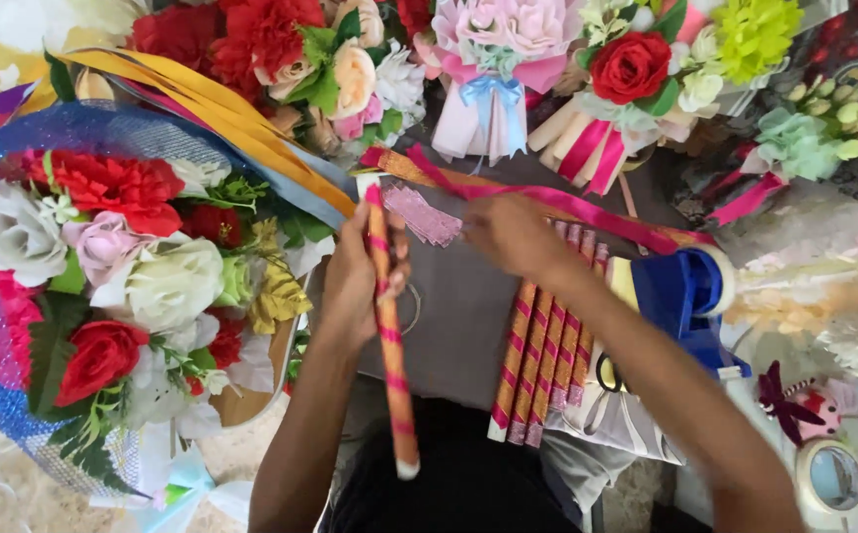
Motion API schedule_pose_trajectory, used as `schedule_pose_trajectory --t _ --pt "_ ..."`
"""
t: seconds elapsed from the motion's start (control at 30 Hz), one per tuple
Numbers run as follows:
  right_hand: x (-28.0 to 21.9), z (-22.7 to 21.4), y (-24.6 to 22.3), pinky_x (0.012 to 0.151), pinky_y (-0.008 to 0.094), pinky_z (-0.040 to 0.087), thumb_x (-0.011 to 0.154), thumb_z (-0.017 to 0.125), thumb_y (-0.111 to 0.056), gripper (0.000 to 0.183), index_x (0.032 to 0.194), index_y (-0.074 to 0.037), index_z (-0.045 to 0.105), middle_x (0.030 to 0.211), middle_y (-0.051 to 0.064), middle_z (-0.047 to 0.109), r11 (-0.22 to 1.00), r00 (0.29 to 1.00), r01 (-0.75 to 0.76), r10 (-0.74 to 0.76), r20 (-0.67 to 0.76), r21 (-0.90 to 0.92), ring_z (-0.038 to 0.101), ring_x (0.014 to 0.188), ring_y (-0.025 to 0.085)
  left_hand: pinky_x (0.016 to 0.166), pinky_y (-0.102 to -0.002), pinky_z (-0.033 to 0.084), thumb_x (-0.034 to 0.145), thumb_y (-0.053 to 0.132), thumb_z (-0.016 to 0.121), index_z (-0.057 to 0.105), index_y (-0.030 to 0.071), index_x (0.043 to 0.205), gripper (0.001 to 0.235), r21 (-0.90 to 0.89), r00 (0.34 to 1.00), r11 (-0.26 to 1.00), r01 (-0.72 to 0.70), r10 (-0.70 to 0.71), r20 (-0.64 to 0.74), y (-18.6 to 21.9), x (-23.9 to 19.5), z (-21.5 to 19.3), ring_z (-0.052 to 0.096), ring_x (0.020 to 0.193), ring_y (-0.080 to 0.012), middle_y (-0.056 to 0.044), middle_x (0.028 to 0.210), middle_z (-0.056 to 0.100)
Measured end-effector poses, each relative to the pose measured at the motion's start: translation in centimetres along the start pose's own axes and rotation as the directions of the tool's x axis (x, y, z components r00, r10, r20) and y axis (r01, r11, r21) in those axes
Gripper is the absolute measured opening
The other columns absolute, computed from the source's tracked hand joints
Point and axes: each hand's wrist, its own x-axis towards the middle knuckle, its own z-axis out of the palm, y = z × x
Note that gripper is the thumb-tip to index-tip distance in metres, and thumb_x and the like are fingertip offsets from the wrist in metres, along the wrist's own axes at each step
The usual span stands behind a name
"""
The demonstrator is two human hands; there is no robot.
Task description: The person wraps a pink and white striped floral stem with a gold ribbon, securing it with tape. They then wrap the same stem with a pink ribbon, securing it with tape as well.
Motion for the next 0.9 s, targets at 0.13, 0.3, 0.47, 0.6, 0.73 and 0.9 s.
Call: schedule_pose_trajectory --t 0.13,0.3,0.47,0.6,0.73,0.9 --pt "4.6 5.3 0.0 0.082 0.05 0.058 0.092 0.07 -0.017 0.016 0.104 -0.009 0.076 0.095 0.018 0.074 0.99 0.976 0.109 -0.089 -0.198 0.093 0.072 0.097 0.04 0.033 -0.019 0.033 0.105 0.053 0.036 0.054 0.006 0.1 0.05 -0.041 0.989 0.989 0.143 -0.145 -0.033 -1.5 -2.5 -2.1 0.051 0.048 -0.0155 -0.005 0.068 0.046" --pt "8.7 9.6 0.3 0.086 0.05 0.057 0.095 0.07 -0.025 0.022 0.112 -0.011 0.074 0.101 0.017 0.069 0.988 0.953 0.111 -0.074 -0.295 0.111 0.07 0.102 0.038 0.047 -0.028 0.051 0.105 0.055 0.034 0.054 0.009 0.097 0.051 -0.078 0.978 0.977 0.198 -0.203 -0.057 -3.8 -3.2 -3.9 0.062 0.062 -0.0234 -0.005 0.065 0.046" --pt "8.7 9.7 -0.5 0.082 0.048 0.057 0.086 0.079 -0.018 0.016 0.1 -0.011 0.075 0.093 0.017 0.068 0.982 0.93 0.138 -0.083 -0.358 0.129 0.07 0.093 0.038 0.038 -0.025 0.042 0.106 0.057 0.033 0.051 0.01 0.1 0.05 -0.145 0.962 0.952 0.271 -0.265 0.056 -5.1 -3.2 -4.0 0.054 0.052 -0.019 -0.003 0.063 0.041" --pt "8.5 9.3 -0.8 0.079 0.042 0.058 0.088 0.077 -0.014 0.015 0.102 -0.01 0.075 0.09 0.013 0.071 0.948 0.931 0.146 -0.034 -0.364 0.283 0.074 0.088 0.031 0.034 -0.022 0.036 0.106 0.054 0.034 0.049 0.011 0.099 0.047 -0.17 0.955 0.94 0.295 -0.287 0.069 -5.3 -3.6 -3.7 0.05 0.046 -0.0161 -0.002 0.061 0.039" --pt "8.4 8.6 -1.2 0.077 0.045 0.059 0.086 0.078 -0.011 0.021 0.105 -0.004 0.074 0.091 0.018 0.072 0.935 0.929 0.17 -0.046 -0.368 0.311 0.075 0.088 0.036 0.034 -0.021 0.037 0.107 0.054 0.034 0.049 0.01 0.1 0.047 -0.134 0.953 0.945 0.299 -0.287 0.1 -5.5 -3.7 -3.6 0.051 0.046 -0.0148 -0.002 0.062 0.04" --pt "8.2 8.6 -1.2 0.078 0.049 0.058 0.082 0.08 -0.006 0.022 0.102 -0.001 0.073 0.09 0.019 0.071 0.922 0.929 0.19 -0.058 -0.365 0.338 0.073 0.088 0.039 0.033 -0.021 0.037 0.107 0.053 0.035 0.049 0.008 0.1 0.047 -0.122 0.949 0.943 0.308 -0.296 0.111 -5.6 -4.0 -3.4 0.05 0.046 -0.015 -0.002 0.063 0.04"
